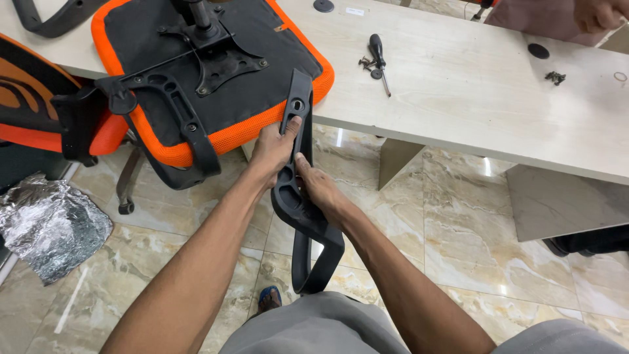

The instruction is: The person assembles an office chair by inserting and tightening screws into the underside of the seat using a screwdriver. They then attach the armrests to the chair frame and secure them with screws.

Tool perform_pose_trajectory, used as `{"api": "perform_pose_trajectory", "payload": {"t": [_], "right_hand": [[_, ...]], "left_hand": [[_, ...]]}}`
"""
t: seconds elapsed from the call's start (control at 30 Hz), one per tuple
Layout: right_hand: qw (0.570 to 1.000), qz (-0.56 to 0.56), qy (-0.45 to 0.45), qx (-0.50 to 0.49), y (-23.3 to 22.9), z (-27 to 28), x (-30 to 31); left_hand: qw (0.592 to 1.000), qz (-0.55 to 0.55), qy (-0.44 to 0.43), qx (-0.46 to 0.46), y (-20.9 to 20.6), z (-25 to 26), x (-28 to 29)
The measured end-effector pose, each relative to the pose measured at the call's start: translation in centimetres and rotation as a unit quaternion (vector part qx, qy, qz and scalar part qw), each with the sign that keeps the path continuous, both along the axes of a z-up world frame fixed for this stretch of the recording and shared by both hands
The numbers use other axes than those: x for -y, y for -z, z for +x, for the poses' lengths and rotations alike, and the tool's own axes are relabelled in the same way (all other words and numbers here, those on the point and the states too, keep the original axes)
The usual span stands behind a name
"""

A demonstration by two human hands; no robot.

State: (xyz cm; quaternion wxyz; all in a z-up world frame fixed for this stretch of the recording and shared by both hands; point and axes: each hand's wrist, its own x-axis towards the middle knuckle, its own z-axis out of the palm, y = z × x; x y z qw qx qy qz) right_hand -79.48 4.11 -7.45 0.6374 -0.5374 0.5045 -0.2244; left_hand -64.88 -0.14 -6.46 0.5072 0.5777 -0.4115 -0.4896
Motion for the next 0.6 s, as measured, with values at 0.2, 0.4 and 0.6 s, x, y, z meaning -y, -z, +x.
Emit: {"api": "perform_pose_trajectory", "payload": {"t": [0.2, 0.4, 0.6], "right_hand": [[0.998, -0.06, -0.035, -0.003, -0.3, -1.8, 1.9], [0.989, -0.12, -0.054, -0.064, -0.1, -7.1, 4.8], [0.992, -0.081, -0.076, -0.063, -1.2, -11.9, 8.1]], "left_hand": [[0.99, -0.132, -0.031, 0.047, 0.8, -2.8, 2.3], [0.99, 0.085, -0.076, 0.079, -0.6, -8.3, 4.0], [0.989, 0.096, -0.104, 0.03, -1.5, -12.8, 6.0]]}}
